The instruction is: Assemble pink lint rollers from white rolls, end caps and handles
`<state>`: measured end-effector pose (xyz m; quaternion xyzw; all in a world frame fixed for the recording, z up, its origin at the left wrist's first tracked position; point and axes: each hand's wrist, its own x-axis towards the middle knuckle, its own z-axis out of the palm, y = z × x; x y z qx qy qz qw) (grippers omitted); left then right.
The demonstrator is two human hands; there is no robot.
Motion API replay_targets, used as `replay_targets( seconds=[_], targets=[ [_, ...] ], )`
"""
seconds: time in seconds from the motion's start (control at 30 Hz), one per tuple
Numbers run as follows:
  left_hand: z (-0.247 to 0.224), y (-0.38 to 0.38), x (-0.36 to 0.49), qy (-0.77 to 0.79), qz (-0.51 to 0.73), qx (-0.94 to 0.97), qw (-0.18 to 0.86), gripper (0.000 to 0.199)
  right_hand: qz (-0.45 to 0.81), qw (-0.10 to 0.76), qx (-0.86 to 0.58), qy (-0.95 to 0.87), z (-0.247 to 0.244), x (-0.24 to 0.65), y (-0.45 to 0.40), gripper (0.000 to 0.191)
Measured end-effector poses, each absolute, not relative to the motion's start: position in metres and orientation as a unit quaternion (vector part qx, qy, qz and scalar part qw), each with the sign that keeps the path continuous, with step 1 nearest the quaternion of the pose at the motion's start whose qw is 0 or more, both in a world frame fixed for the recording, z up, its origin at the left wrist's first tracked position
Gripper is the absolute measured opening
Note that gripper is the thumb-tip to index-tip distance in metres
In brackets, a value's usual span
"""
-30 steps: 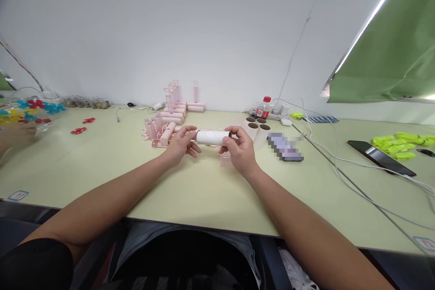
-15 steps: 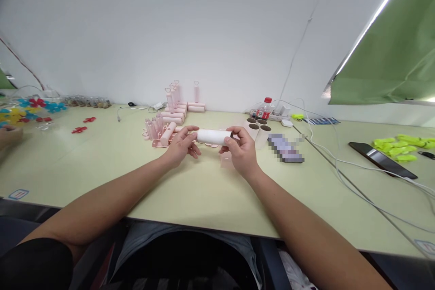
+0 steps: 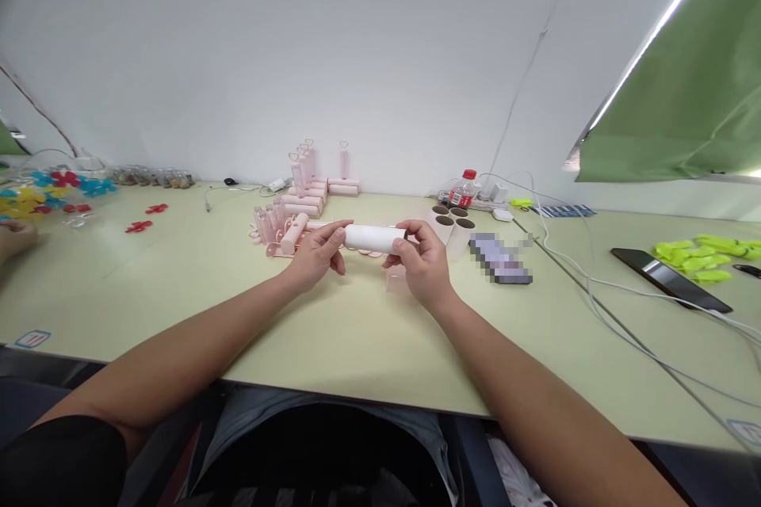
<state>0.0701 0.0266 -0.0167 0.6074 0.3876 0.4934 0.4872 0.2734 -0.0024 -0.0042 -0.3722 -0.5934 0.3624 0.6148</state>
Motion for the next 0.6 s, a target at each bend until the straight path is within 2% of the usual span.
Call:
replay_targets(
  seconds=[0.27, 0.6],
  targets=[
    [-0.0227, 0.0309, 0.0685, 0.362, 0.536, 0.633, 0.426, 0.065, 0.399, 0.606, -0.372, -0.578, -0.0040, 0.2723, -0.0025, 0.031],
    [-0.0204, 0.0292, 0.0665, 0.361, 0.520, 0.666, 0.396, 0.061, 0.434, 0.559, -0.365, -0.605, -0.0066, 0.2730, -0.0022, 0.039]
  ],
)
